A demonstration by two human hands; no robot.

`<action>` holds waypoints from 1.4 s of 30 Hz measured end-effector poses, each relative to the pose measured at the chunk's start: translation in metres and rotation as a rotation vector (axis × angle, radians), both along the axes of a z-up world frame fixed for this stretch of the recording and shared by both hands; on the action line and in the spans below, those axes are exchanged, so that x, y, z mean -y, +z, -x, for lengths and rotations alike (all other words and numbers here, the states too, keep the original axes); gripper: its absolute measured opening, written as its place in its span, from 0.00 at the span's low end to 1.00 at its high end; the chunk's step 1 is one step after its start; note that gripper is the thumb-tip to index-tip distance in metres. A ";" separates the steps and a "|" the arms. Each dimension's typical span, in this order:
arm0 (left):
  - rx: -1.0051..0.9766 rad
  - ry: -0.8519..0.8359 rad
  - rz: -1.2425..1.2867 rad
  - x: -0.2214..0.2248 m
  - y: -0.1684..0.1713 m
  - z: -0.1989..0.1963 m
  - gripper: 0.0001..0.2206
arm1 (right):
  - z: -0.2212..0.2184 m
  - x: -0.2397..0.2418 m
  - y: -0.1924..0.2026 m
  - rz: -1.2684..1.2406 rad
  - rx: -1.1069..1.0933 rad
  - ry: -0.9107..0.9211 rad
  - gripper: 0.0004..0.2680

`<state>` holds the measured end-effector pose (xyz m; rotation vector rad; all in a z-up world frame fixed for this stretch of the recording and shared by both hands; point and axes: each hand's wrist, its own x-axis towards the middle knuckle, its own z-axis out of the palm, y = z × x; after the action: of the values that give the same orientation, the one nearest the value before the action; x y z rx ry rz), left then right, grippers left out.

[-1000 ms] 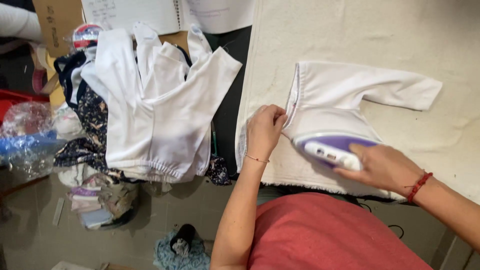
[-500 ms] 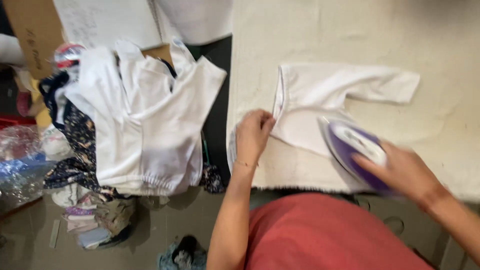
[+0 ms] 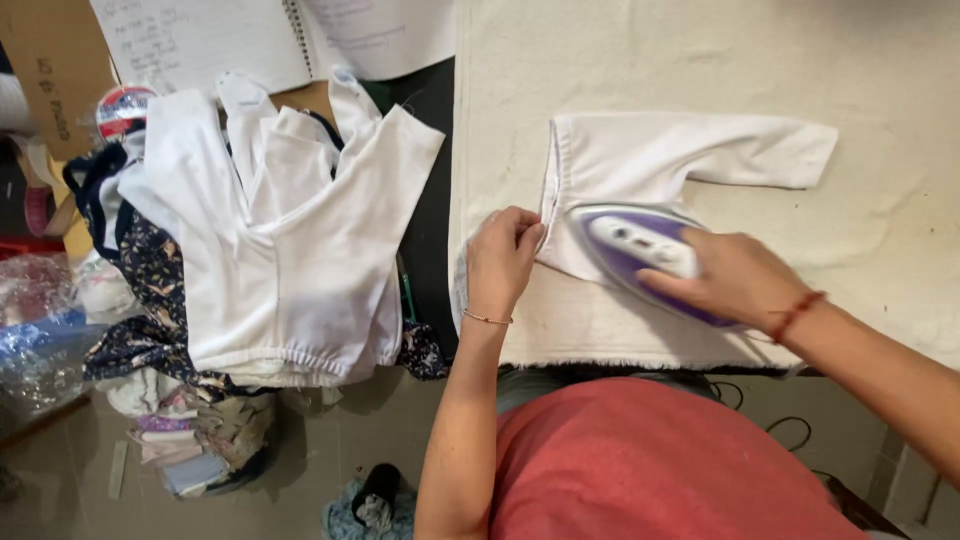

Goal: Ironing and folding various baby garments on a flat work surface

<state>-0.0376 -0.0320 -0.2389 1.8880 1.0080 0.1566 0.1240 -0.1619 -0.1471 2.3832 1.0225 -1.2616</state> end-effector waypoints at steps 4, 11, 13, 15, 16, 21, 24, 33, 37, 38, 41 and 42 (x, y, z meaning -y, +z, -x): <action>-0.051 0.057 0.051 -0.001 0.001 0.001 0.07 | -0.003 -0.010 -0.001 -0.041 -0.027 0.118 0.20; -0.136 0.142 -0.002 0.003 0.008 -0.029 0.09 | -0.029 0.080 0.001 0.099 0.057 -0.099 0.21; 0.055 0.159 -0.211 0.006 -0.011 -0.045 0.16 | -0.036 0.115 0.006 0.167 0.118 -0.348 0.21; 0.052 0.181 -0.194 0.008 -0.013 -0.064 0.15 | -0.058 0.161 -0.010 0.137 0.180 -0.384 0.20; 0.046 0.219 -0.187 0.005 -0.013 -0.074 0.15 | -0.072 0.178 -0.021 0.095 0.238 -0.402 0.20; -0.005 0.221 -0.127 0.011 -0.015 -0.095 0.14 | -0.140 0.232 -0.076 -0.307 0.378 -0.593 0.20; 0.225 0.125 -0.168 0.033 0.022 -0.092 0.09 | -0.138 0.202 -0.052 -0.643 0.409 -0.499 0.23; 0.443 -0.607 -0.333 0.075 0.192 -0.022 0.08 | -0.066 0.059 0.049 -1.169 -0.362 0.323 0.18; 0.133 0.240 0.963 0.061 0.244 0.010 0.09 | -0.061 0.068 0.047 -0.905 -0.695 0.312 0.04; 0.115 0.253 0.979 0.053 0.233 0.014 0.09 | -0.059 0.078 0.040 -0.890 -0.714 0.300 0.04; 0.415 -0.343 -0.319 0.022 0.192 0.011 0.22 | -0.054 0.109 0.015 -0.664 -0.788 -0.052 0.08; 0.186 -0.422 -0.318 0.006 0.176 -0.001 0.24 | -0.055 0.118 0.003 -0.576 -0.664 -0.338 0.05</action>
<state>-0.0364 -0.0383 -0.0632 2.2827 0.4620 0.2493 0.1789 -0.2801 -0.1439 2.6820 1.3374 -2.2413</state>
